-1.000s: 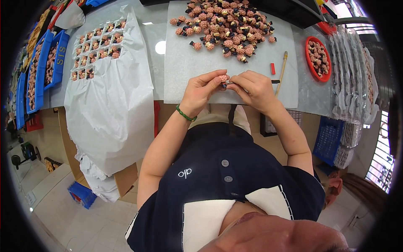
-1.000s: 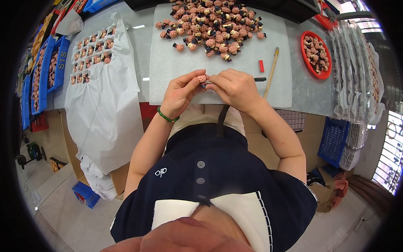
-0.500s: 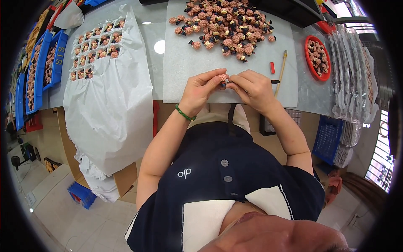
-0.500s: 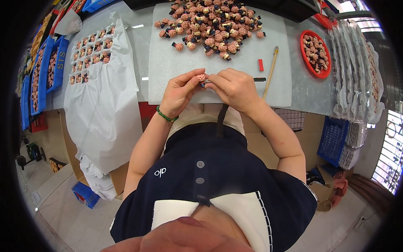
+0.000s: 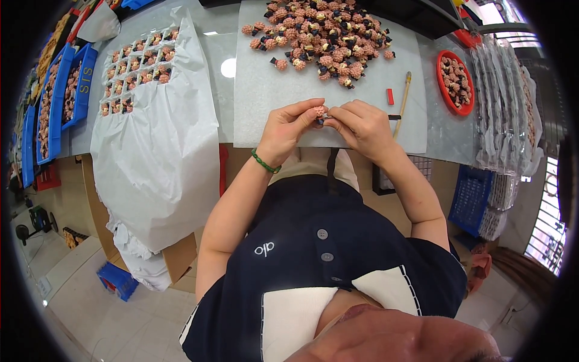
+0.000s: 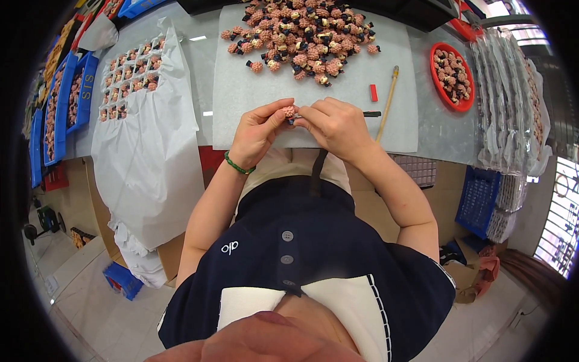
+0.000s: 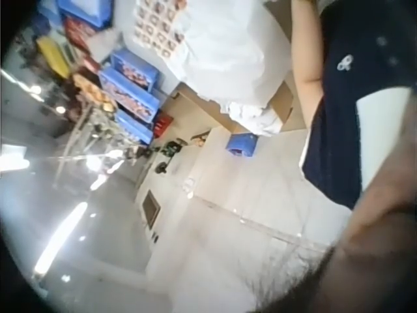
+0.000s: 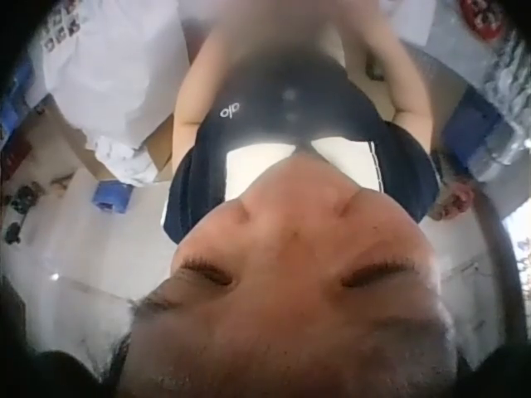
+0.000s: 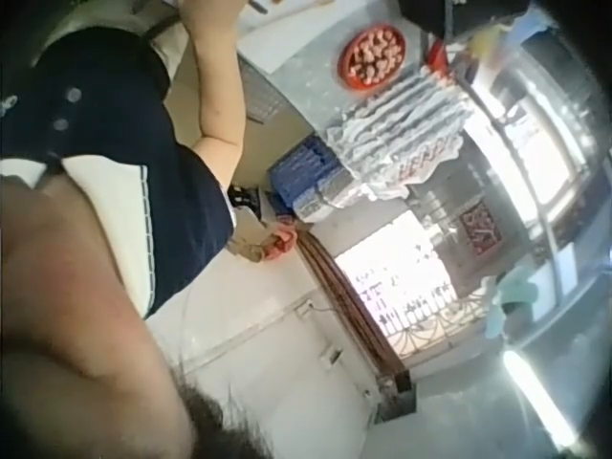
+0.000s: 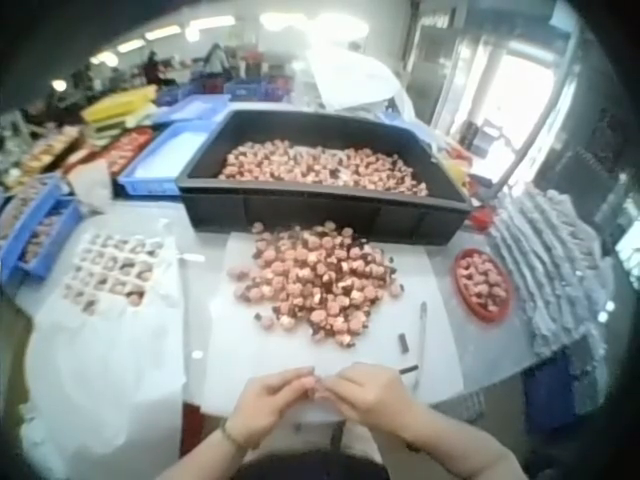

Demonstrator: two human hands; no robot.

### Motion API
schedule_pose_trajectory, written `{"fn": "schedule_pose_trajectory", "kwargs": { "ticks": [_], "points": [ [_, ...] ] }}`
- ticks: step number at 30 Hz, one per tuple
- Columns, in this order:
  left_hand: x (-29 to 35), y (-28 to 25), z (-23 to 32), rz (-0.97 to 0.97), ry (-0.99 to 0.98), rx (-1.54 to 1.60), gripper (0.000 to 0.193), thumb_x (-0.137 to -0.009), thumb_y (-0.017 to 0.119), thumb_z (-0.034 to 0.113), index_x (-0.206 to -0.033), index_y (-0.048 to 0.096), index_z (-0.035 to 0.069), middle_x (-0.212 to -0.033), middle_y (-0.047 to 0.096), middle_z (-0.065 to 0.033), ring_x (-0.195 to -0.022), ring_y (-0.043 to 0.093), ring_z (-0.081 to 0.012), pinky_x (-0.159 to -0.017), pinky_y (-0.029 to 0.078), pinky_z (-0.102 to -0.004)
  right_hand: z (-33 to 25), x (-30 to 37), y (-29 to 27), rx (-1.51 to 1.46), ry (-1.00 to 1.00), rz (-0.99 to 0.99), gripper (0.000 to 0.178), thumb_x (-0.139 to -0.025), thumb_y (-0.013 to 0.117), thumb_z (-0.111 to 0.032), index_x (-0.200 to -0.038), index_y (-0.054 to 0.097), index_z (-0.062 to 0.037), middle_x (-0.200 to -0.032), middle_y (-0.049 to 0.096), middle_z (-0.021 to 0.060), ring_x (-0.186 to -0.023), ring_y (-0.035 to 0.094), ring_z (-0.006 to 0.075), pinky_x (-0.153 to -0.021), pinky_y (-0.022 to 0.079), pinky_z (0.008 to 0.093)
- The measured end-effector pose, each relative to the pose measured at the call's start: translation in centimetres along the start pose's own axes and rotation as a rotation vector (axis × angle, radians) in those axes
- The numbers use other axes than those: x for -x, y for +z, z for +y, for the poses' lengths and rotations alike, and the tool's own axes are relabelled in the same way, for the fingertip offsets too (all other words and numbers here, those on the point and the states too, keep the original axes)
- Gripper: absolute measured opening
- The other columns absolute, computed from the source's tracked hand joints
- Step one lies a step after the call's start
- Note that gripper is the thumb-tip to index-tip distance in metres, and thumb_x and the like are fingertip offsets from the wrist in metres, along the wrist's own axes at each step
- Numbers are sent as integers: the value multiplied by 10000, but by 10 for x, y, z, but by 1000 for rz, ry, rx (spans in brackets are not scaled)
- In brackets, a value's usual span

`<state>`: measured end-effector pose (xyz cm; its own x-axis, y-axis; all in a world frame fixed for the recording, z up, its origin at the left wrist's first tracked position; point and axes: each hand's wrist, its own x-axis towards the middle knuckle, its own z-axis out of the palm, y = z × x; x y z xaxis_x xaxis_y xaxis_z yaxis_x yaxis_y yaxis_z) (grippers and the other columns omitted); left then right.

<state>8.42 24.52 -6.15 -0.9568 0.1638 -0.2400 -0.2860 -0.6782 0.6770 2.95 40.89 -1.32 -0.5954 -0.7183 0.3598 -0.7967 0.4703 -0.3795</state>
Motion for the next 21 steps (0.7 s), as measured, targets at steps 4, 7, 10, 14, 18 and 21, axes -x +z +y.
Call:
{"fn": "schedule_pose_trajectory", "kwargs": {
  "ticks": [4,7,10,14,18,21],
  "points": [
    [1,-1,0,3,-11,21,272,-865,500,69,-1109,518,-51,-989,595,-111,-898,565,-142,-794,464,-256,-2,0,-2,7,-3,-6,159,-681,677,-141,-804,604,-70,-641,546,30,-551,522,183,-477,422,292],
    [2,0,0,2,0,-6,272,-866,498,69,-1109,518,-51,-990,594,-111,-894,565,-142,-793,463,-255,-2,0,-3,19,-20,-15,159,-681,678,-143,-803,605,-72,-643,547,30,-553,524,182,-479,424,290],
    [2,0,-1,-2,1,1,272,-867,496,70,-1110,516,-50,-993,593,-111,-897,563,-143,-793,463,-257,-2,1,-2,26,-17,-10,163,-679,679,-149,-805,607,-74,-643,547,28,-553,524,182,-480,426,288],
    [2,0,0,-18,10,29,277,-867,495,69,-1116,510,-50,-1004,588,-117,-907,561,-149,-801,463,-267,-3,4,3,80,-35,70,192,-669,675,-167,-833,615,-87,-636,526,11,-558,520,163,-477,419,282],
    [2,0,1,-15,-22,64,277,-870,488,70,-1120,505,-49,-1027,577,-129,-923,556,-160,-817,462,-284,-1,8,0,50,-46,144,218,-655,686,-136,-854,620,-75,-667,551,16,-565,519,163,-486,422,275],
    [1,-1,0,-27,-28,69,273,-872,485,75,-1116,507,-47,-1038,572,-133,-929,555,-166,-826,460,-296,2,12,-7,33,60,216,218,-716,656,-75,-926,618,-31,-757,587,81,-598,534,190,-518,431,270]
  ]
}}
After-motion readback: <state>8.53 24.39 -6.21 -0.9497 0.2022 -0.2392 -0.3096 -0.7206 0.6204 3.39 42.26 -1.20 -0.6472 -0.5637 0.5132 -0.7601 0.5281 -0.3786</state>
